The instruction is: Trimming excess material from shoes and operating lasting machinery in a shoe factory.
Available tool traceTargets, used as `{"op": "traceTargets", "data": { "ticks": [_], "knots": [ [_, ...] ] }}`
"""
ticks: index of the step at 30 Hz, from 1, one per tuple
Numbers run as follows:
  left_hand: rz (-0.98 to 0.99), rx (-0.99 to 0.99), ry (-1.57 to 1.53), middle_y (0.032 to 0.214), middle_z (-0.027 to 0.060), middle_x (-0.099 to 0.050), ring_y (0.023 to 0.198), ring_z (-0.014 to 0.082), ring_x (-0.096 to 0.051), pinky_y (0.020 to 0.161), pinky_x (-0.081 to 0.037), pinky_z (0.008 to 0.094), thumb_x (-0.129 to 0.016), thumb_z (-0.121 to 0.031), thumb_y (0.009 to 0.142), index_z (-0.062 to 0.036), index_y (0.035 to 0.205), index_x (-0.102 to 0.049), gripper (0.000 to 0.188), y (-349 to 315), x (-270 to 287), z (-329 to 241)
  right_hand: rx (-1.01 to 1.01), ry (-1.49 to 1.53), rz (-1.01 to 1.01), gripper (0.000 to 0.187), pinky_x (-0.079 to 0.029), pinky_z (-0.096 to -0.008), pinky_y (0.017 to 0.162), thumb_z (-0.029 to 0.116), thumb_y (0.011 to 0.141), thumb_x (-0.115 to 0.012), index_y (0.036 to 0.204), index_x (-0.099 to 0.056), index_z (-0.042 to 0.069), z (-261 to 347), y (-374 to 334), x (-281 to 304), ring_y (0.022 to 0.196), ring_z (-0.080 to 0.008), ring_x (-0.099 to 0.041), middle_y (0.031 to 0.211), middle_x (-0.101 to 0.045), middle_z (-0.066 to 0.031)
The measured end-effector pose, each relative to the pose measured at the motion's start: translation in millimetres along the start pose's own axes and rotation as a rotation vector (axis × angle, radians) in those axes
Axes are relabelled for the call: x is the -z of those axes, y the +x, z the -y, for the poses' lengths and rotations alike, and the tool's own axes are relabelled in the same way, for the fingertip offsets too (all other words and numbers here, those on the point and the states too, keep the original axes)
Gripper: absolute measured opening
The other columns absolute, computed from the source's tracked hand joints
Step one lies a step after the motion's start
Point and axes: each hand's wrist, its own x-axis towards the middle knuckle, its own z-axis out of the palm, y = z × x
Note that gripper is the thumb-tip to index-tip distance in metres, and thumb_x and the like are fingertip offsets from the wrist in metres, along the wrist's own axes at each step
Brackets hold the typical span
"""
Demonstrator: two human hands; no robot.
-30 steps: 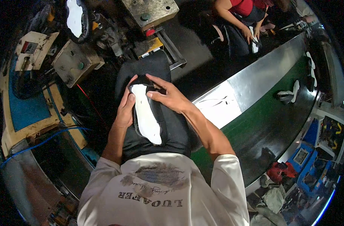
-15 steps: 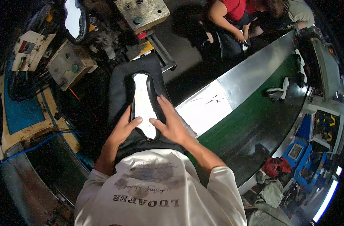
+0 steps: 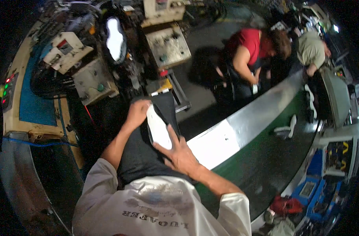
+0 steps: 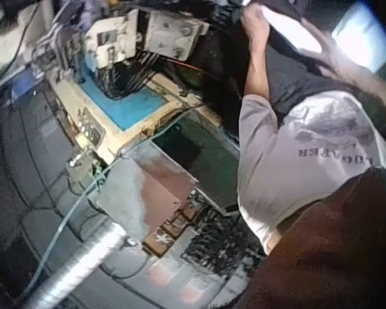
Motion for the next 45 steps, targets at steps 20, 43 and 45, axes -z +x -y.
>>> {"op": "traceTargets", "data": {
  "ticks": [20,43,45],
  "knots": [
    [-0.307,0.45,-0.973,0.142,0.0075,-0.064,0.126,0.0197,-0.061,0.107,-0.05,0.0374,-0.065,-0.049,0.107,-0.009,0.158,-0.047,0.067,215,171,-22,-0.171,0.127,-0.261,0.067,-0.041,-0.0575,0.12,0.023,0.085,-0.085,0.149,-0.067,0.02,-48,56,78,0.153,-0.056,-0.035,0.168,-0.022,-0.039],
    [-0.69,0.509,-0.432,0.126,0.0127,-0.071,0.113,0.0321,-0.068,0.102,-0.054,0.047,-0.055,-0.06,0.104,-0.0074,0.141,-0.064,0.065,-133,142,54,0.001,-0.009,-0.457,0.083,-0.055,-0.0569,0.102,0.021,0.083,-0.086,0.158,-0.053,0.035,-28,403,63,0.117,-0.0522,-0.056,0.171,-0.014,-0.0346],
    [-0.815,0.447,-0.281,0.115,0.0118,-0.075,0.101,0.0295,-0.07,0.092,-0.058,0.0413,-0.063,-0.053,0.103,-0.0051,0.131,-0.069,0.056,-143,121,50,-0.033,0.01,-0.394,0.084,-0.052,-0.0583,0.107,0.022,0.083,-0.087,0.159,-0.052,0.033,-31,402,53,0.126,-0.0562,-0.052,0.17,-0.017,-0.0349]
  ]
}}
